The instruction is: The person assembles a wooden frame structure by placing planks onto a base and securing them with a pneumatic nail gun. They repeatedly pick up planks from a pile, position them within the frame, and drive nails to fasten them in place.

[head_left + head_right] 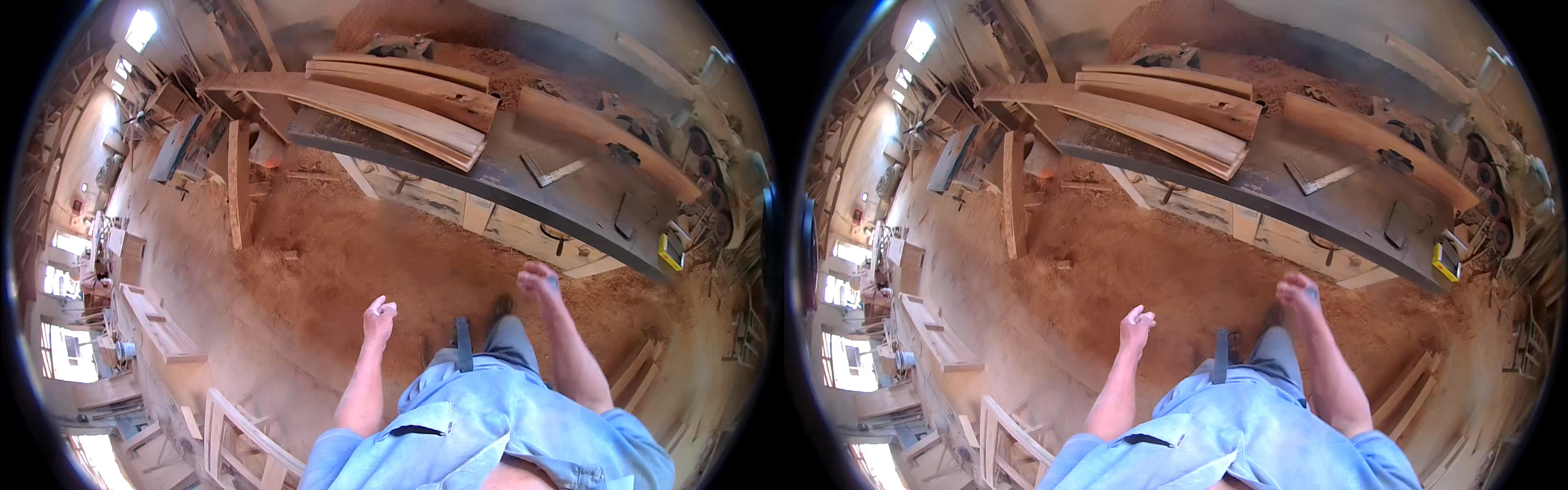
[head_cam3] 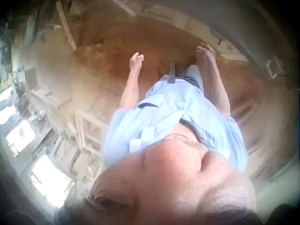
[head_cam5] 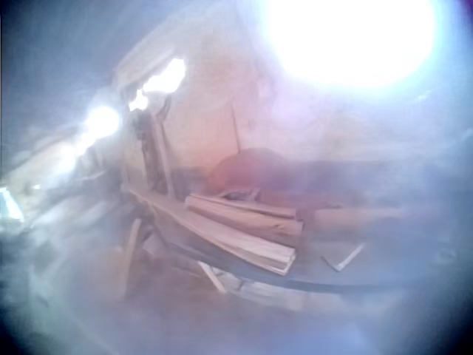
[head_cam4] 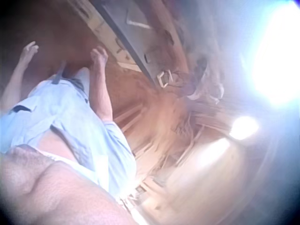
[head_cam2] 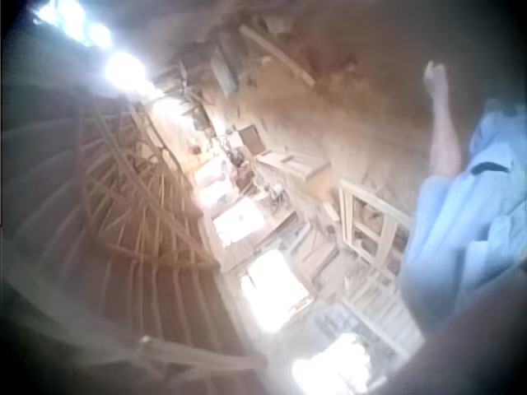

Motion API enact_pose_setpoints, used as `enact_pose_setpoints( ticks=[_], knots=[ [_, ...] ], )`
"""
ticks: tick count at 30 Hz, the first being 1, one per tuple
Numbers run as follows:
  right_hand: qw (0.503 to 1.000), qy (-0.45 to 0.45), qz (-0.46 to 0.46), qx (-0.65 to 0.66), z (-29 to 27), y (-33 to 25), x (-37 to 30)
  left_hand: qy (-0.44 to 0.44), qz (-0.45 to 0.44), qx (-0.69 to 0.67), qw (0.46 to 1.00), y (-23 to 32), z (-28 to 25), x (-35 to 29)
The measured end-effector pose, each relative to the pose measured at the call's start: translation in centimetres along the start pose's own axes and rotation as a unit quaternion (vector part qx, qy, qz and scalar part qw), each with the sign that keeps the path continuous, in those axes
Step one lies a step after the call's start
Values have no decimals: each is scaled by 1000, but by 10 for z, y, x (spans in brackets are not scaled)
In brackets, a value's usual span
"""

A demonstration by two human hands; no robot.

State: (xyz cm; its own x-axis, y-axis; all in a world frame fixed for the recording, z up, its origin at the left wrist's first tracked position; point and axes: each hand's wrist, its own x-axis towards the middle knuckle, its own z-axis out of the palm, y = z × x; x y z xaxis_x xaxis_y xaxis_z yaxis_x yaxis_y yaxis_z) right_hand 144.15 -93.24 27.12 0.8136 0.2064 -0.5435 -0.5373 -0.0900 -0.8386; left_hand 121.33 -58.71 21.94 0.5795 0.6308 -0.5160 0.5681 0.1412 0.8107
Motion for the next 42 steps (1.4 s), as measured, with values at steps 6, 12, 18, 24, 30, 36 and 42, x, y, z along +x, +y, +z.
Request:
enact_pose_setpoints(
  ticks=[6, 12, 18, 24, 30, 36, 42],
  knots=[
    [985, -101, -139, -18, 28, -95, 157, -67, -62, -222, 971, 81, 91, 14],
    [970, -144, -191, -44, 87, -179, 270, -68, -40, -365, 928, 201, 194, 102],
    [878, -122, -264, -381, 124, -189, 318, 33, -88, -395, 914, 251, 257, 196],
    [793, -122, -433, -410, 122, -173, 283, 76, -87, -374, 920, 258, 275, 215],
    [855, -172, -331, -361, 133, -187, 273, 32, -125, -433, 892, 255, 260, 207],
    [903, -116, -328, -252, 123, -176, 350, 51, -110, -521, 845, 254, 269, 210],
    [879, -130, -285, -359, 131, -188, 309, 114, -50, -477, 870, 228, 258, 202]
  ],
)
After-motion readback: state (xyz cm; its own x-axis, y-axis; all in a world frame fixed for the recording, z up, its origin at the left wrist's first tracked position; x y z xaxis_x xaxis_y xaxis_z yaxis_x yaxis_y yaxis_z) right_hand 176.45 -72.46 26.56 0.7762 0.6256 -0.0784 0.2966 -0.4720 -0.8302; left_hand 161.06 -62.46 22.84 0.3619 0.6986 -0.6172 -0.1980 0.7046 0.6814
